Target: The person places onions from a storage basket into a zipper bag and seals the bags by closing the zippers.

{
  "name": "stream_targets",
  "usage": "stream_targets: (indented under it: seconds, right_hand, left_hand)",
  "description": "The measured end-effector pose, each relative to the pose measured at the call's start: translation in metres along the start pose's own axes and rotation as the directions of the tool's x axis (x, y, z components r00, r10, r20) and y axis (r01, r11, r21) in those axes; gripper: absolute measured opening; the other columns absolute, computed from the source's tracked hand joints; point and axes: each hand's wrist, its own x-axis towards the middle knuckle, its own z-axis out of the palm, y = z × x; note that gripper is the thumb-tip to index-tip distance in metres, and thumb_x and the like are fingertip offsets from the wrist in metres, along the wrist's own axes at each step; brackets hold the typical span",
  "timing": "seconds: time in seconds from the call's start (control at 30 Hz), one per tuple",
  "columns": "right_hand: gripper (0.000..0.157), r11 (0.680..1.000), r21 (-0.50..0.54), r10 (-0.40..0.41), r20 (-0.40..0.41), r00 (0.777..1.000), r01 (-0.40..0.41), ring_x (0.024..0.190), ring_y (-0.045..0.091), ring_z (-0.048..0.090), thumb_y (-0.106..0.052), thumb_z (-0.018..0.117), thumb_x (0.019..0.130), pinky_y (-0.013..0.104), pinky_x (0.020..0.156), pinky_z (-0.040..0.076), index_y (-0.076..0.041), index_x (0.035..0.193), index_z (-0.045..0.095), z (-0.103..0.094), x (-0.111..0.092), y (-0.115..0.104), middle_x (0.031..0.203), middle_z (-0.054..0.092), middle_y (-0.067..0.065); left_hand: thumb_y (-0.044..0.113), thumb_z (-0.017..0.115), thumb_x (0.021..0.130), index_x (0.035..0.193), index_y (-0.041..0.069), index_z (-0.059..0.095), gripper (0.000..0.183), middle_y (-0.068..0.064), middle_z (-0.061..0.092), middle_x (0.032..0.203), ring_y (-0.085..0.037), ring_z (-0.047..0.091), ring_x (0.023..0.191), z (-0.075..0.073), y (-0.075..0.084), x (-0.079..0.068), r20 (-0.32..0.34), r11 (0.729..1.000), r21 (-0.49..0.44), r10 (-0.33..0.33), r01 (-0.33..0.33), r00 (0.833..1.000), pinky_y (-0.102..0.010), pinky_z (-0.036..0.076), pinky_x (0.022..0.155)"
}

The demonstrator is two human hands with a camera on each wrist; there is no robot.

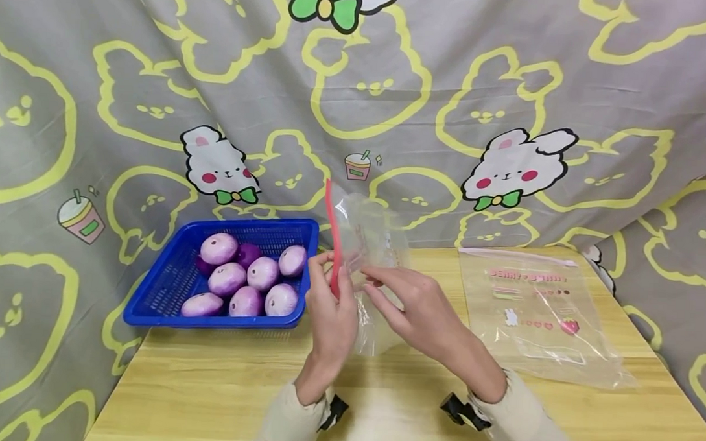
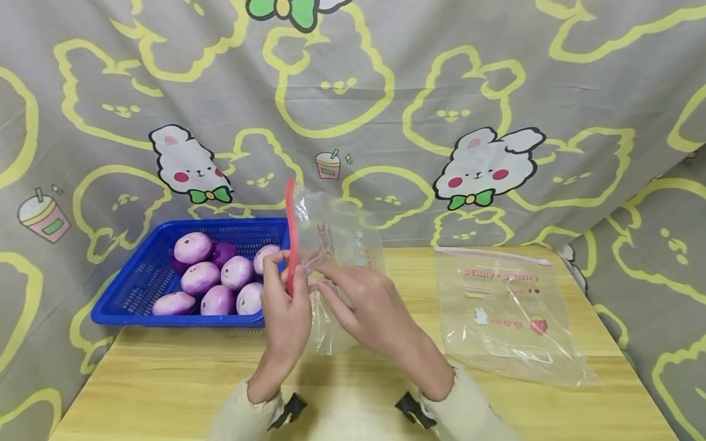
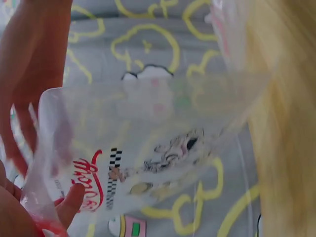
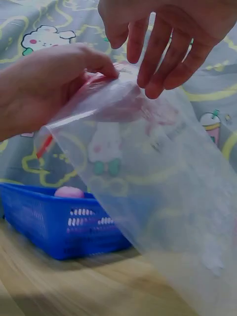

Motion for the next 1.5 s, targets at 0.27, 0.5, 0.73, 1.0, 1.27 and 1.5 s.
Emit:
stream_targets:
  seconds: [0.27, 0.5, 0.73, 1.0, 1.27, 1.5]
  right_hand:
    - [0.029, 0.997, -0.008, 0.081, 0.014, 0.997, -0.081, 0.083, 0.010, 0.068, -0.021, 0.065, 0.097, 0.026, 0.069, 0.056, -0.003, 0.120, 0.067, 0.006, 0.017, -0.019, 0.096, 0.073, 0.002]
    - [0.026, 0.981, 0.009, 0.190, 0.062, 0.980, -0.191, 0.076, 0.008, 0.068, -0.013, 0.067, 0.096, 0.021, 0.068, 0.056, -0.001, 0.118, 0.066, 0.002, 0.017, -0.017, 0.087, 0.072, 0.002]
    - [0.025, 0.963, 0.115, 0.221, 0.184, 0.958, -0.244, 0.078, 0.009, 0.070, -0.011, 0.062, 0.098, 0.023, 0.070, 0.057, -0.001, 0.121, 0.066, 0.005, 0.009, -0.008, 0.091, 0.075, 0.004]
    - [0.024, 0.888, 0.236, 0.324, 0.289, 0.901, -0.395, 0.075, 0.007, 0.070, -0.006, 0.057, 0.100, 0.025, 0.069, 0.057, -0.003, 0.122, 0.066, 0.018, 0.001, 0.003, 0.086, 0.074, 0.001]
    - [0.016, 0.759, 0.317, 0.491, 0.294, 0.820, -0.569, 0.066, 0.010, 0.066, -0.012, 0.062, 0.098, 0.024, 0.057, 0.048, -0.010, 0.112, 0.070, 0.031, -0.004, 0.009, 0.080, 0.074, 0.000]
    - [0.019, 0.783, 0.309, 0.459, 0.298, 0.837, -0.539, 0.070, 0.008, 0.068, 0.000, 0.057, 0.093, 0.025, 0.061, 0.054, -0.005, 0.109, 0.067, 0.034, -0.010, 0.007, 0.084, 0.075, 0.003]
  left_hand:
    - [0.004, 0.057, 0.098, 0.114, 0.001, 0.047, 0.019, -0.009, 0.074, 0.099, -0.012, 0.066, 0.076, 0.007, 0.004, -0.022, 0.103, 0.997, -0.079, 0.034, -0.026, 0.994, -0.023, 0.052, 0.058]
    - [0.003, 0.061, 0.095, 0.131, 0.010, 0.047, 0.040, -0.004, 0.061, 0.133, -0.017, 0.059, 0.124, -0.007, 0.008, -0.030, 0.353, 0.983, -0.167, -0.015, 0.079, 0.935, -0.034, 0.053, 0.095]
    - [0.013, 0.061, 0.099, 0.122, 0.007, 0.055, 0.025, -0.006, 0.062, 0.126, -0.019, 0.058, 0.122, -0.023, -0.003, -0.028, 0.393, 0.949, -0.221, -0.125, 0.225, 0.911, -0.035, 0.055, 0.090]
    - [0.021, 0.073, 0.091, 0.111, 0.011, 0.055, 0.029, 0.000, 0.063, 0.109, -0.015, 0.066, 0.100, -0.029, -0.015, -0.029, 0.425, 0.967, -0.032, -0.217, 0.254, 0.879, -0.030, 0.057, 0.075]
    - [0.010, 0.075, 0.088, 0.110, 0.004, 0.052, 0.032, -0.010, 0.063, 0.111, -0.021, 0.067, 0.103, -0.030, -0.019, -0.029, 0.428, 0.911, -0.117, -0.313, 0.395, 0.848, -0.030, 0.059, 0.077]
    - [0.008, 0.073, 0.087, 0.114, 0.004, 0.051, 0.035, -0.013, 0.070, 0.105, -0.023, 0.071, 0.095, -0.031, -0.023, -0.027, 0.428, 0.877, -0.087, -0.396, 0.473, 0.813, -0.029, 0.058, 0.081]
